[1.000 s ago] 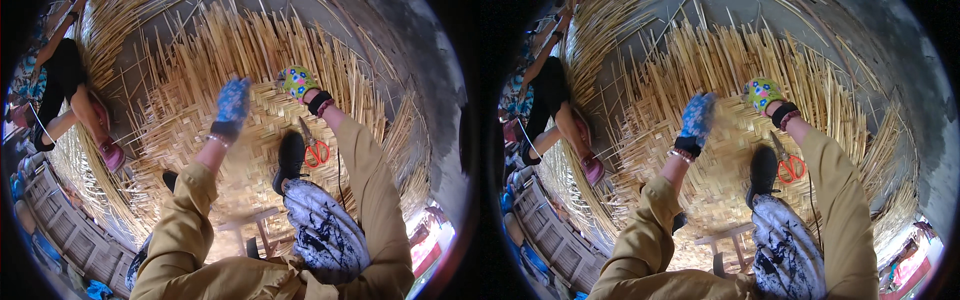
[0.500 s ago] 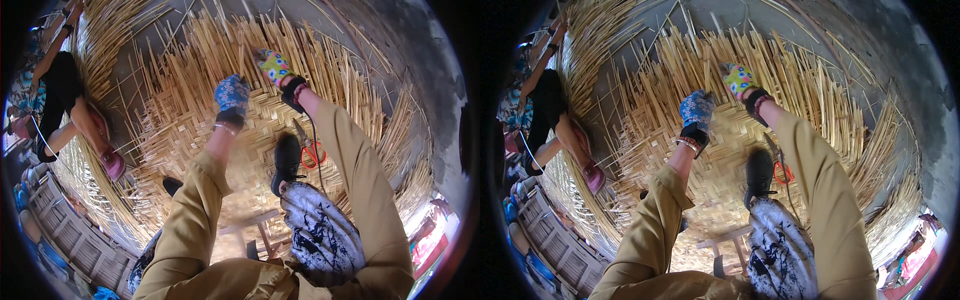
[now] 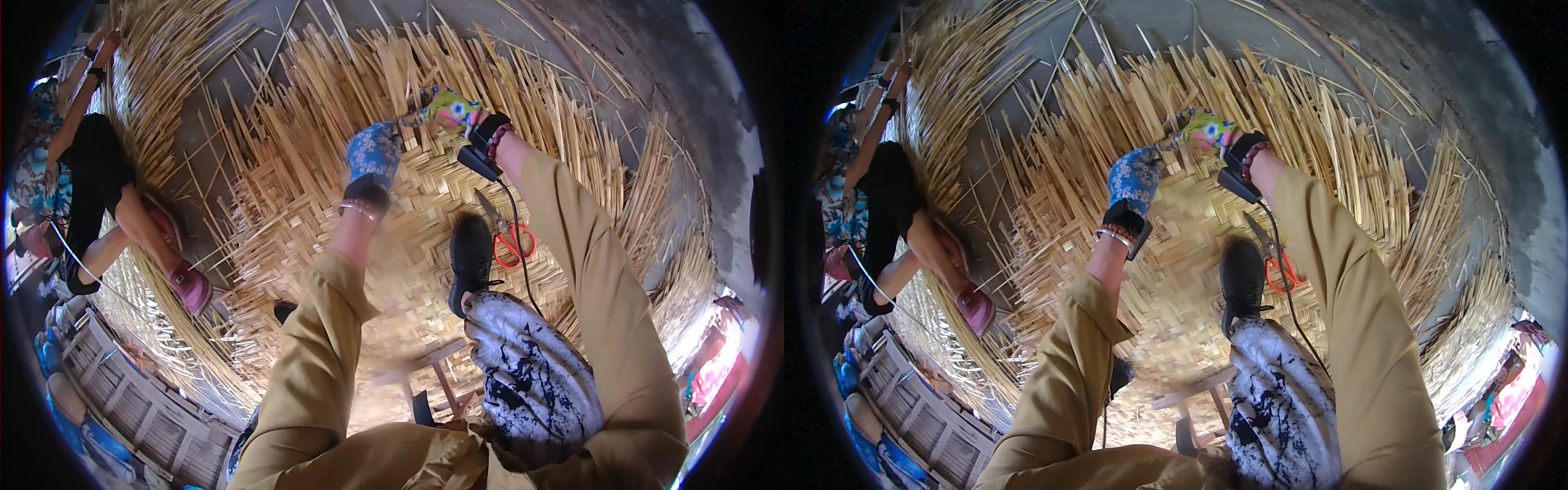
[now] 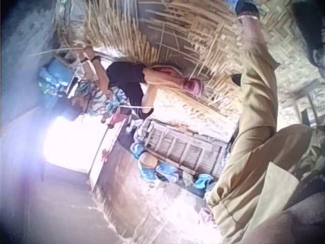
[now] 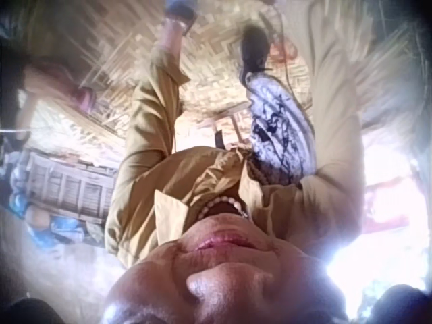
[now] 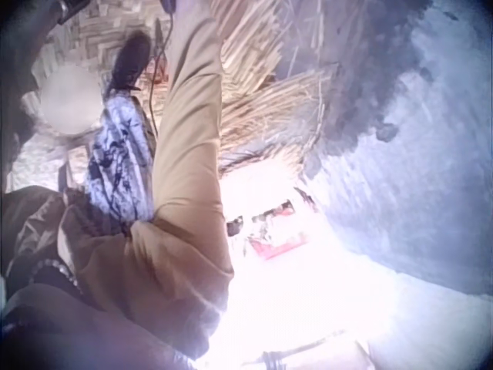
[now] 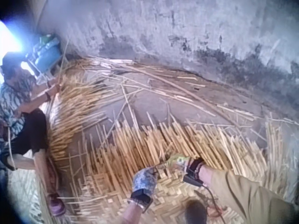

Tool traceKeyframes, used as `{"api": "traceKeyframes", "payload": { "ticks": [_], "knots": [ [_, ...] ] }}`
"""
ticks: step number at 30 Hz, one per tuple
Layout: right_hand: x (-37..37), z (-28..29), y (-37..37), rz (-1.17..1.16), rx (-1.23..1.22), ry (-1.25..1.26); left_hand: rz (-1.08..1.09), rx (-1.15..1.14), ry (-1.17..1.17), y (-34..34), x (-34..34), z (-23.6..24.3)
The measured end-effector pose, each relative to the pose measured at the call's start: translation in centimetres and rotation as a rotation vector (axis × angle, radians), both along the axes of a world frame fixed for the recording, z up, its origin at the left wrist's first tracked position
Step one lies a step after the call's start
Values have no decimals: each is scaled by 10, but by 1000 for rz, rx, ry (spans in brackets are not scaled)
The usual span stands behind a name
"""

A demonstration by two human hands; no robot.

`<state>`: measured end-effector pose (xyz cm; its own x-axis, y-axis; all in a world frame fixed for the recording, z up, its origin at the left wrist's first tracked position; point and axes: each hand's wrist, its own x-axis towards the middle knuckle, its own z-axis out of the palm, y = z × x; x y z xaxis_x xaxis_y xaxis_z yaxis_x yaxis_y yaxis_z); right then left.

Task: Weaving a bamboo strip mat by hand in a workshop environment.

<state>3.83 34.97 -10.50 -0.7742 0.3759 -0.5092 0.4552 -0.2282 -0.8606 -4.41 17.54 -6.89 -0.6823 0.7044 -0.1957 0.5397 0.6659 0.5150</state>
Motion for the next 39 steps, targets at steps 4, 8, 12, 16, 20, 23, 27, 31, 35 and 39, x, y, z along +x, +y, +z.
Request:
{"api": "traceKeyframes", "payload": {
  "ticks": [4,8,12,16,20,23,27,31,35,39],
  "knots": [
    [27,3,-20,-385,-409,185,-123,94,-121,2,-10,-8],
    [52,8,-52,-722,-336,153,-361,-289,-97,11,-12,-17],
    [58,9,-60,-764,-249,2,-273,-195,30,5,0,-16],
    [68,0,-51,-792,-326,17,57,143,-125,6,22,-2],
    [79,-4,-48,-668,-237,217,-231,280,-90,44,49,3],
    [91,7,-35,-389,242,22,-279,-40,-154,60,40,2],
    [87,28,-1,-658,187,185,-175,-111,-131,66,38,0],
    [59,25,21,-187,694,-103,-21,-137,-112,66,45,4],
    [32,10,27,213,1028,-332,91,13,-162,62,43,9],
    [34,6,23,400,1103,-262,162,-9,-240,64,38,2]
  ]
}}
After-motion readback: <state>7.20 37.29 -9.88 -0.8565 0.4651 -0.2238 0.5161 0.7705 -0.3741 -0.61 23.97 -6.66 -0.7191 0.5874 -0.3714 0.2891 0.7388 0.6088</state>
